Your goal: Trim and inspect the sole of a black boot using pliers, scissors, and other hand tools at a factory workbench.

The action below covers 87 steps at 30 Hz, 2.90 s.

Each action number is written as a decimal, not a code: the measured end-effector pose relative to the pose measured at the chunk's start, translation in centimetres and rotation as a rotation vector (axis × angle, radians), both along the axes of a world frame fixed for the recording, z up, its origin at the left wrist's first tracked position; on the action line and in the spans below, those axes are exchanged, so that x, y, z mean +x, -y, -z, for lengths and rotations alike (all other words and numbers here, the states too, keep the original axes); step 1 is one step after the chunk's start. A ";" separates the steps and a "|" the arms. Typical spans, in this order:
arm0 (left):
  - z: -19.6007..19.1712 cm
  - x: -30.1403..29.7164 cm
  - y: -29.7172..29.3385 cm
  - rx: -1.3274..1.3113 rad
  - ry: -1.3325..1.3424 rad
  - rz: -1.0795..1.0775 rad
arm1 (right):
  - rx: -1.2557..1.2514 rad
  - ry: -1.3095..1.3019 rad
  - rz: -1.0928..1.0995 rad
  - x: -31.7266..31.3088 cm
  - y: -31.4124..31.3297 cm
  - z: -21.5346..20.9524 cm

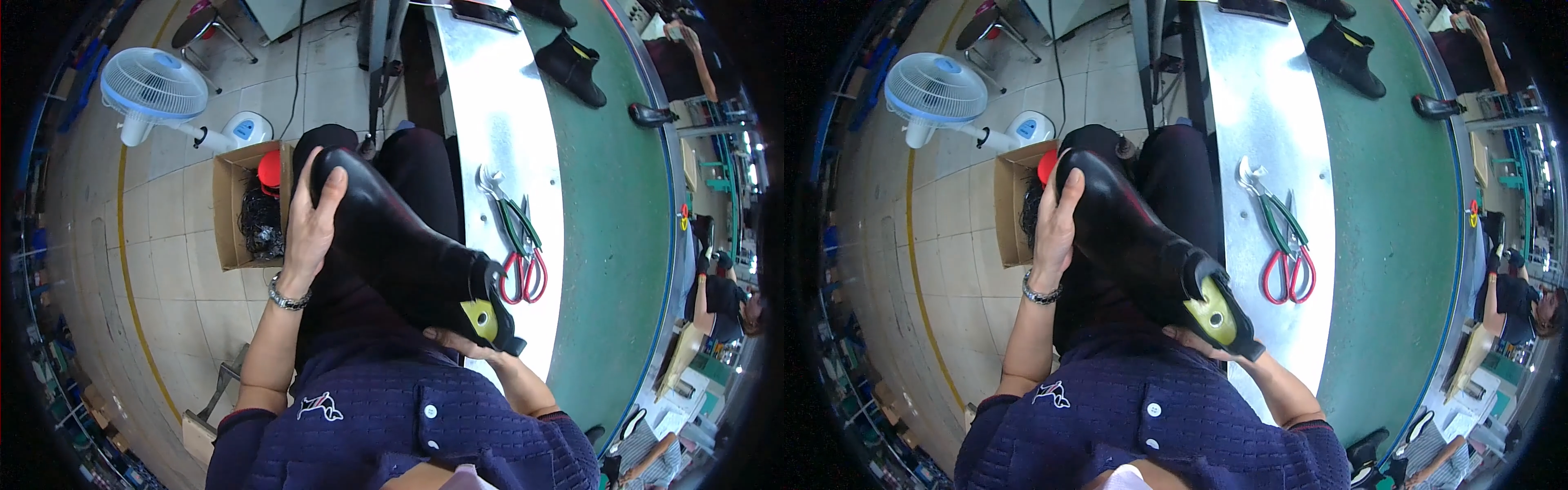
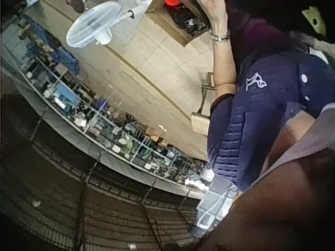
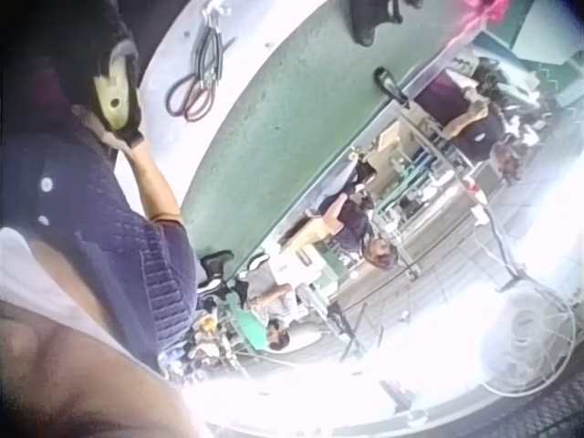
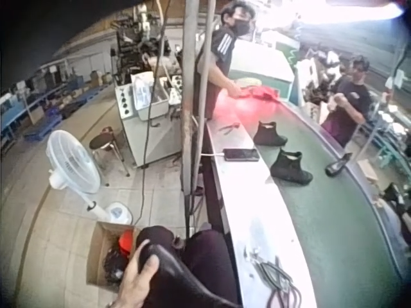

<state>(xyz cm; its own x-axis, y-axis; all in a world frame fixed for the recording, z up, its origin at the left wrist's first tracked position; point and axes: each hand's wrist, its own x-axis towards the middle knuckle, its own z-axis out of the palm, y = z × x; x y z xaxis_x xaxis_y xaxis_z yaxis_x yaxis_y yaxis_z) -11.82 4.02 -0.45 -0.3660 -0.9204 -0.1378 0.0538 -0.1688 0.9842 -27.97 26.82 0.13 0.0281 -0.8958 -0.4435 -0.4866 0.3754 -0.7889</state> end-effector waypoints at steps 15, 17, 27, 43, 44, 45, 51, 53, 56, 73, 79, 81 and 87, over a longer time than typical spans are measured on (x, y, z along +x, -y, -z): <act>-3.5 -0.9 -2.1 -0.552 0.019 0.527 | -0.285 0.265 0.226 1.9 3.9 -4.8; -3.3 -0.6 -2.3 -0.517 0.023 0.529 | -0.313 0.195 0.121 1.1 4.0 -5.6; 2.7 -0.8 -1.3 0.650 -0.400 0.568 | -0.269 0.268 0.106 -0.2 5.3 -7.6; -2.2 -0.7 -1.7 0.160 -0.150 0.491 | -0.368 0.362 0.205 -1.9 8.5 -3.4; -2.5 -0.9 -2.1 0.164 -0.129 0.467 | -0.313 0.475 0.273 -1.6 9.1 -3.2; -2.0 -1.0 -2.4 0.132 -0.150 0.458 | -0.294 0.570 0.283 -1.3 9.7 -3.4; -1.8 -1.7 -3.5 -0.024 0.019 0.375 | -0.145 0.662 0.171 -2.7 11.7 -3.7; -1.2 -1.7 -3.7 -0.058 0.118 0.331 | -0.142 0.627 0.108 -2.8 12.1 -4.2; -0.4 -1.2 -4.2 -0.051 0.081 0.319 | -0.040 0.644 0.104 -2.5 12.0 -4.8; -0.2 -1.0 -1.4 0.196 -0.206 0.338 | 0.040 0.412 0.054 -3.3 14.7 -4.4; -0.3 -1.6 -0.8 0.229 -0.189 0.330 | -0.030 0.560 0.072 -3.2 13.3 -4.8; -0.6 -1.6 -0.8 0.302 -0.204 0.353 | -0.022 0.578 0.077 -2.5 12.9 -6.0; -0.2 -2.6 -0.5 0.262 -0.125 0.312 | -0.289 0.154 0.080 -0.4 12.0 -6.1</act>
